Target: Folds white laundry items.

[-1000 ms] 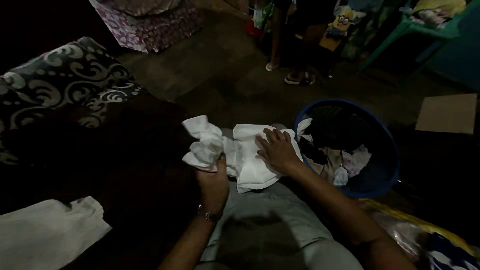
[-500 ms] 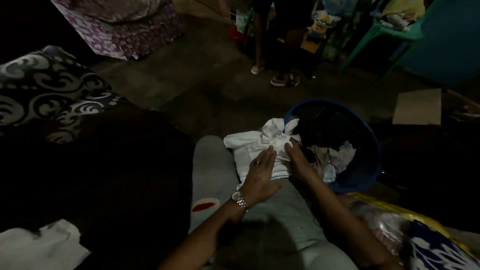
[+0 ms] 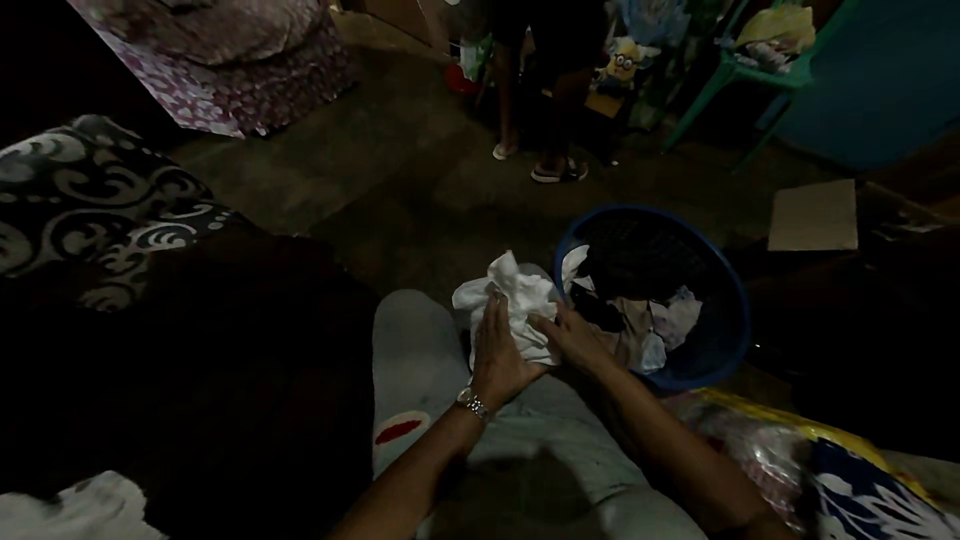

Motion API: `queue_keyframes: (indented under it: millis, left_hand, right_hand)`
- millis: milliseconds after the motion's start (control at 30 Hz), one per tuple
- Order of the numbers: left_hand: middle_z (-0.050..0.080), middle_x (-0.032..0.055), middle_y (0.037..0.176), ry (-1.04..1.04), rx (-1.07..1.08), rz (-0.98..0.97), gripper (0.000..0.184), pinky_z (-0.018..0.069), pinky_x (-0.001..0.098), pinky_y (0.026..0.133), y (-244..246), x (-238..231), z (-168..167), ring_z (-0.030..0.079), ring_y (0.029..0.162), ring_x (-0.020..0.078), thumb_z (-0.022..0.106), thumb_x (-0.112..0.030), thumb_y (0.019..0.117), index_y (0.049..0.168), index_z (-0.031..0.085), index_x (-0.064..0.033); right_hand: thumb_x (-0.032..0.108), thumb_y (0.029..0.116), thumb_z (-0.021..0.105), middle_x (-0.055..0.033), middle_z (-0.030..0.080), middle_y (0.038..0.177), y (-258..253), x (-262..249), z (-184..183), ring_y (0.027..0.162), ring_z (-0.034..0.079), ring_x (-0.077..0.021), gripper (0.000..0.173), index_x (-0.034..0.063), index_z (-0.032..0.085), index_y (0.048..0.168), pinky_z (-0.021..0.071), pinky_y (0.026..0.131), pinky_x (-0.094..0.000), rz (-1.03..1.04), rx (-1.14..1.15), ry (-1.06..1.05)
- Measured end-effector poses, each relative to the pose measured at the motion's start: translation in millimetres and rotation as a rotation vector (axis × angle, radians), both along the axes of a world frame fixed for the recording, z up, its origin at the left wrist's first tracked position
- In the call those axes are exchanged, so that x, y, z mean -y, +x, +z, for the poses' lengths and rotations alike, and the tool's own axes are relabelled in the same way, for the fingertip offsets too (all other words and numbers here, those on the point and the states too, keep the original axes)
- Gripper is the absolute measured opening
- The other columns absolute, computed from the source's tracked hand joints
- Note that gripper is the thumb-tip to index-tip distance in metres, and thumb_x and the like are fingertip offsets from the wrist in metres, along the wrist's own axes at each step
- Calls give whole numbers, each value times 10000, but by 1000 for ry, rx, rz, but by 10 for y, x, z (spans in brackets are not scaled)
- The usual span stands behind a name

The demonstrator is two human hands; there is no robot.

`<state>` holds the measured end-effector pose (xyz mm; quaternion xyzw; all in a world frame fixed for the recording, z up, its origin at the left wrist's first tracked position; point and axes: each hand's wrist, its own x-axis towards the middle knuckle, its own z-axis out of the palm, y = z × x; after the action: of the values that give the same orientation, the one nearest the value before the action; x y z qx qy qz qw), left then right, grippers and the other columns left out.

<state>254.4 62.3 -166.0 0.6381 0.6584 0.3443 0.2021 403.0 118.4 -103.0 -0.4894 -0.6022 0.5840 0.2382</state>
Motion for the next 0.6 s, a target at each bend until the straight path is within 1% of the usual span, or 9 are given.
queue_keyframes:
  millis: [100,200,300,400,467,500,533,567,600]
  left_hand:
    - [222,336,1617,13,198,1,1377,369,483,1175,-123,16,54,349,1472,416,955,-231,502,1575,158,97]
    - [201,370,1602,74,302,-19,1407,338,442,1201,-243,141,1,324,1483,400,958,-266,495,1553,128,147]
    - [553,347,1361,15,223,103,1020,431,459,1119,-283,312,166,555,1298,374,937,-303,605,1360,470,200]
    - [652,263,1154,92,414,290,763,518,321,988,-335,405,403,653,1099,192,844,-114,676,1250,481,233]
    - [607,180,1154,152,695,369,711,521,194,921,-447,483,548,621,1033,41,718,3,772,1345,355,215]
    - [631,117,1115,172,837,387,590,541,185,887,-521,539,638,637,984,12,649,21,850,1359,385,163]
    - [691,26,987,193,979,414,353,581,196,819,-577,583,762,678,884,3,564,31,908,1254,500,63]
    - [723,-46,849,225,1080,421,191,599,198,750,-623,622,907,694,785,-5,484,39,932,1064,592,-49]
    - [725,-81,776,274,1132,383,253,597,190,714,-677,668,1009,692,733,-12,436,47,928,925,627,-120]
  right_hand:
    - [335,1067,503,-180,605,1314,-164,83,86,1172,616,-163,494,-38,522,1390,508,1030,-336,146,-55,65]
    - [338,1089,453,-213,581,1333,-381,138,205,1191,600,-214,480,-47,561,1355,498,1033,-370,198,-36,84]
    - [306,1092,440,-225,566,1325,-581,195,389,1210,565,-245,461,-56,592,1333,465,1047,-377,266,-33,134]
    - [278,1084,445,-251,538,1386,-712,250,486,1279,534,-284,487,-57,530,1428,431,1102,-397,409,-99,270]
    - [191,1081,417,-251,549,1391,-718,231,567,1278,551,-258,446,-88,525,1412,441,1097,-363,529,-226,378]
    - [148,1081,406,-245,564,1392,-703,207,607,1284,567,-235,418,-102,545,1385,448,1106,-340,557,-304,450]
    - [116,1073,411,-236,597,1362,-683,192,645,1262,594,-211,393,-109,577,1348,467,1095,-325,524,-368,536]
    - [108,1056,452,-217,634,1315,-661,186,670,1225,620,-192,364,-101,613,1307,495,1070,-319,420,-387,637]
    - [156,1036,534,-200,650,1289,-634,175,684,1206,629,-197,358,-74,634,1292,514,1051,-335,278,-337,721]
